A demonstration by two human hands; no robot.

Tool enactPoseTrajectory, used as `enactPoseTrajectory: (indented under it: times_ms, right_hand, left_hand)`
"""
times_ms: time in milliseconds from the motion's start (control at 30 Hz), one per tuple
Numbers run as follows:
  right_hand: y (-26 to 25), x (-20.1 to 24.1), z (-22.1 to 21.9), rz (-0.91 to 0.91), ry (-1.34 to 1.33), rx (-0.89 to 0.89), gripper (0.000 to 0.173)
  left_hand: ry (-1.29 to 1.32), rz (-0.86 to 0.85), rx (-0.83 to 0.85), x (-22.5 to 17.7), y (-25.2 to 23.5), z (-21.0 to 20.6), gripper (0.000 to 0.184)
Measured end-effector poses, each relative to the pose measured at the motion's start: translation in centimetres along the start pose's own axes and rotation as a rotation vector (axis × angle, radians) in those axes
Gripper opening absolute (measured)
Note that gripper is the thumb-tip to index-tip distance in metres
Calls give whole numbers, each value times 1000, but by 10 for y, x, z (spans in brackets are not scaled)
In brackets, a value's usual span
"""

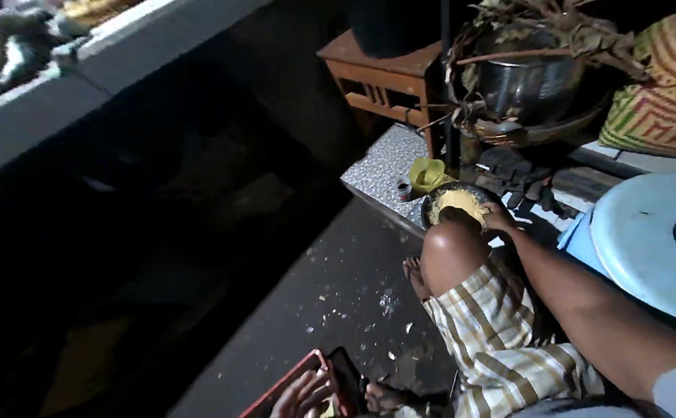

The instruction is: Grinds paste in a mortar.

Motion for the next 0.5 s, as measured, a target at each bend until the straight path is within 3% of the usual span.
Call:
enactPoseTrajectory:
  times_ms: [200,333,500]
  right_hand:
    - [-3,-7,5,-217,-30,-56,65]
    - [-31,-23,-6,-260,-152,-125,66]
    - [-74,-47,-8,-272,-231,-152,55]
  left_hand:
    - [143,348,-29,63,-120,-64,60]
    - [179,593,-2,123,-200,-111,52]
    - [247,768,127,177,-278,-184,49]
Point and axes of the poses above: each hand's wrist, its own y-axis away from the middle knuckle, its own z-axis out of the back of the hand, x = y × z, the point moved 7 cm from there along -y, towards the middle knuckle, and after that the axes turned 1 degree about z, right-handed, at the moved point
